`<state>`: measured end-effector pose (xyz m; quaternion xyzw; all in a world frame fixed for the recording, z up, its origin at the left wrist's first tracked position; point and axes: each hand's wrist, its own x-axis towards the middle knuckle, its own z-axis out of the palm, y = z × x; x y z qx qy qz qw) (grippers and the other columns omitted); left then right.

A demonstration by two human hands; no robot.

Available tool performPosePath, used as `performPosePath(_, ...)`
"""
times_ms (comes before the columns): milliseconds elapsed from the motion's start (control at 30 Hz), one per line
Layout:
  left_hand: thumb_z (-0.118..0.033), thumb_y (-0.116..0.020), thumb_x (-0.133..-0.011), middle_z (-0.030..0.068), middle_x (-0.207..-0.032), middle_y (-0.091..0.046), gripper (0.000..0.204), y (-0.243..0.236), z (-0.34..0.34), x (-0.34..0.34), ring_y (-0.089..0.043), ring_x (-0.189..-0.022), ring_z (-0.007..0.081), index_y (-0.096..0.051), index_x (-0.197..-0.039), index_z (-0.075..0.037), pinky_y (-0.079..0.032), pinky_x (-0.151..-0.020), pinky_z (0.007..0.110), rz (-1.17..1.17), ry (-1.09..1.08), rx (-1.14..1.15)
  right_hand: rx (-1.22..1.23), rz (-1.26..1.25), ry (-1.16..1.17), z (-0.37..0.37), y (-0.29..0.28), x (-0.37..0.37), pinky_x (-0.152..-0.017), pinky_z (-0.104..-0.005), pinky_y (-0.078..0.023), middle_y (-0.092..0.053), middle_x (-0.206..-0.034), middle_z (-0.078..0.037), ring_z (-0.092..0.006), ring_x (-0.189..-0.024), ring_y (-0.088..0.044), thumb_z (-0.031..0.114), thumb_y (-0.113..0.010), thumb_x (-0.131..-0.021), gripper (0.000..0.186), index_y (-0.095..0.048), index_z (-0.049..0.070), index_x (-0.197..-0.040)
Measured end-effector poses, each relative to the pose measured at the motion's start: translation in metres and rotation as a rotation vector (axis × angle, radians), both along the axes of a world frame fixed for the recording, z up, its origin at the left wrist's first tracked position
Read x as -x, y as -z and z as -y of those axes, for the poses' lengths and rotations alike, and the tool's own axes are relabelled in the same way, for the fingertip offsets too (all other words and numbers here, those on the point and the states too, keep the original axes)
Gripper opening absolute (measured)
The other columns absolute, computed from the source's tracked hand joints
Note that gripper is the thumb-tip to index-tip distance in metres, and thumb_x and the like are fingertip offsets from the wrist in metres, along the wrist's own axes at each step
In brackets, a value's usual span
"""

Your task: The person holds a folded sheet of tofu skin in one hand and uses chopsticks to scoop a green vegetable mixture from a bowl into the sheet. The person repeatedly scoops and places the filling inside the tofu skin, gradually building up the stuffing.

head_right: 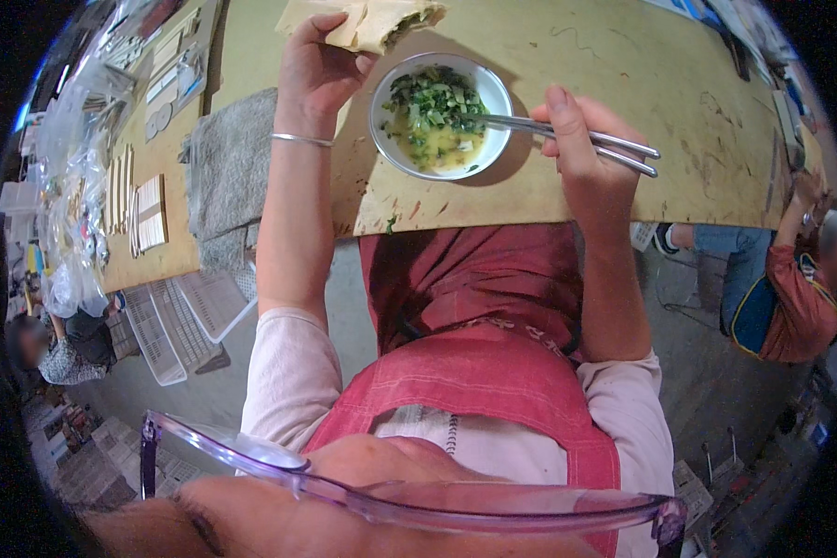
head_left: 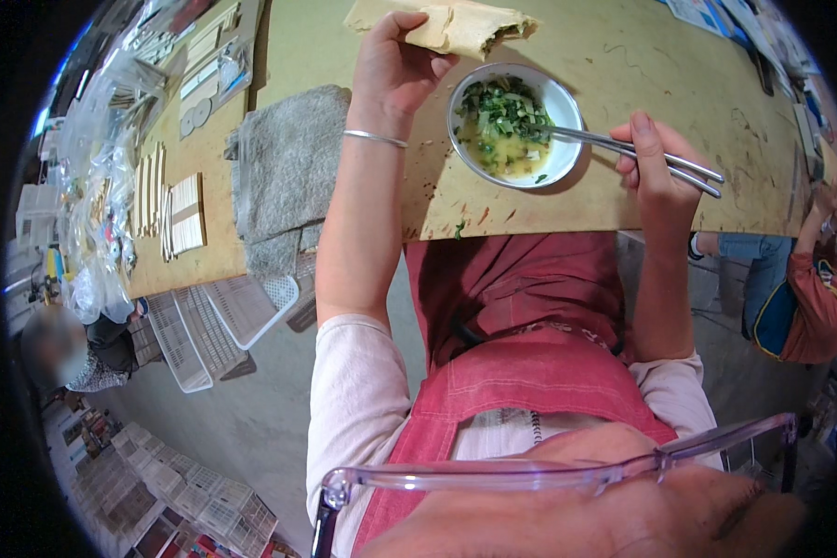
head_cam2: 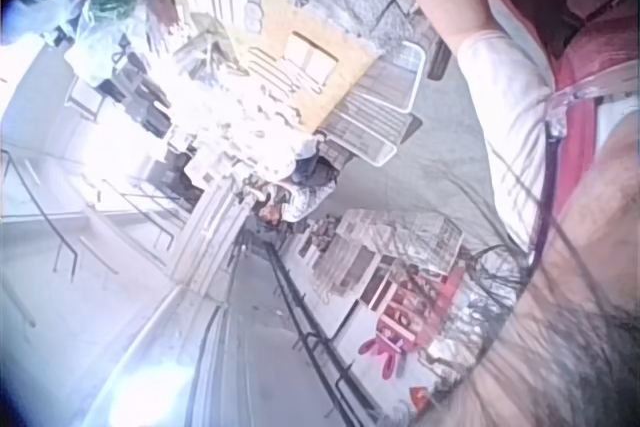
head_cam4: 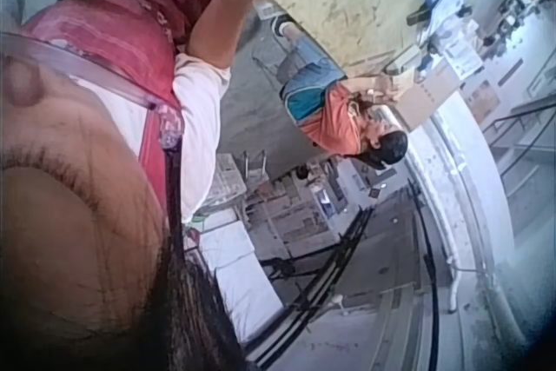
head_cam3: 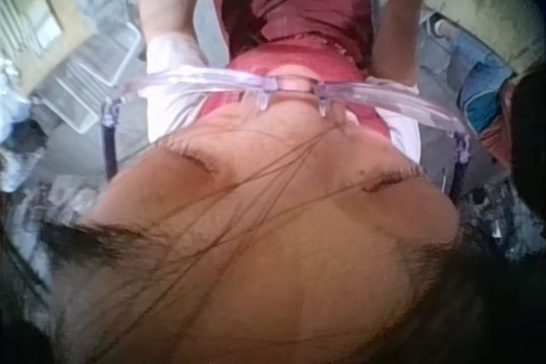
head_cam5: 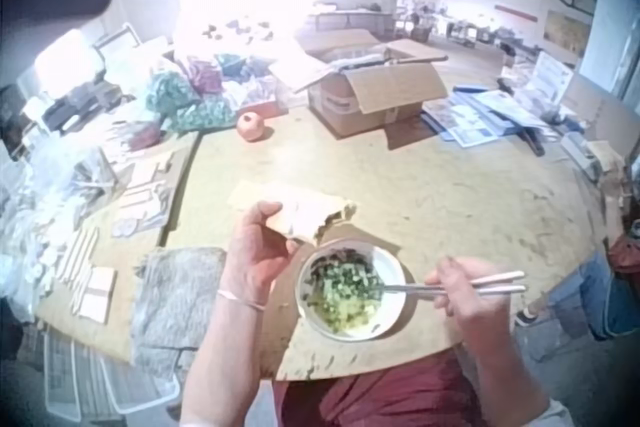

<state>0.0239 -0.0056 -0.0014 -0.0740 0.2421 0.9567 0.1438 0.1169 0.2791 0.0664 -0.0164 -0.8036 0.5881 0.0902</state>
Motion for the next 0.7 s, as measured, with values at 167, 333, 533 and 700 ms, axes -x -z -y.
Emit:
performPosePath(167,-0.021,-0.055,-0.088,0.0124,-0.098,-0.069,0.034,0.002,0.003,-0.002,-0.068,-0.078,0.0237,-0.057,-0.114,0.0,-0.053,-0.05,0.03,0.007,0.043,-0.03,-0.027,-0.014,-0.012,0.0,0.0,0.0,-0.049,-0.0211,-0.036,-0.058,-0.059,0.001,-0.005,-0.053,-0.049,0.033,-0.064,-0.094,0.035,-0.073,0.002,-0.083)
performPosePath(333,-0.02,-0.055,-0.088,0.012,-0.098,-0.069,0.032,0.004,0.004,0.001,-0.068,-0.079,0.0236,-0.057,-0.114,-0.001,-0.052,-0.05,0.03,0.012,0.013,0.0,-0.075,-0.064,0.002,0.004,-0.003,-0.002,-0.05,-0.0213,-0.038,-0.058,-0.059,0.0,-0.0055,-0.053,-0.05,0.032,-0.064,-0.094,0.035,-0.072,0.0,-0.082)
performPosePath(533,-0.02,-0.055,-0.088,0.012,-0.099,-0.069,0.031,0.002,0.003,-0.002,-0.068,-0.08,0.0239,-0.057,-0.113,-0.001,-0.053,-0.051,0.03,0.009,0.012,0.003,-0.148,-0.119,0.018,0.004,-0.003,-0.003,-0.05,-0.0222,-0.038,-0.059,-0.06,-0.001,-0.0066,-0.053,-0.051,0.028,-0.064,-0.095,0.033,-0.072,-0.001,-0.081)
performPosePath(700,-0.02,-0.056,-0.088,0.0121,-0.099,-0.068,0.032,-0.001,0.0,-0.002,-0.068,-0.081,0.0241,-0.057,-0.114,-0.001,-0.053,-0.052,0.03,0.035,-0.001,-0.027,-0.073,-0.122,-0.073,0.004,-0.01,-0.009,-0.05,-0.0225,-0.038,-0.058,-0.059,-0.002,-0.007,-0.053,-0.051,0.025,-0.064,-0.094,0.031,-0.071,-0.002,-0.079)
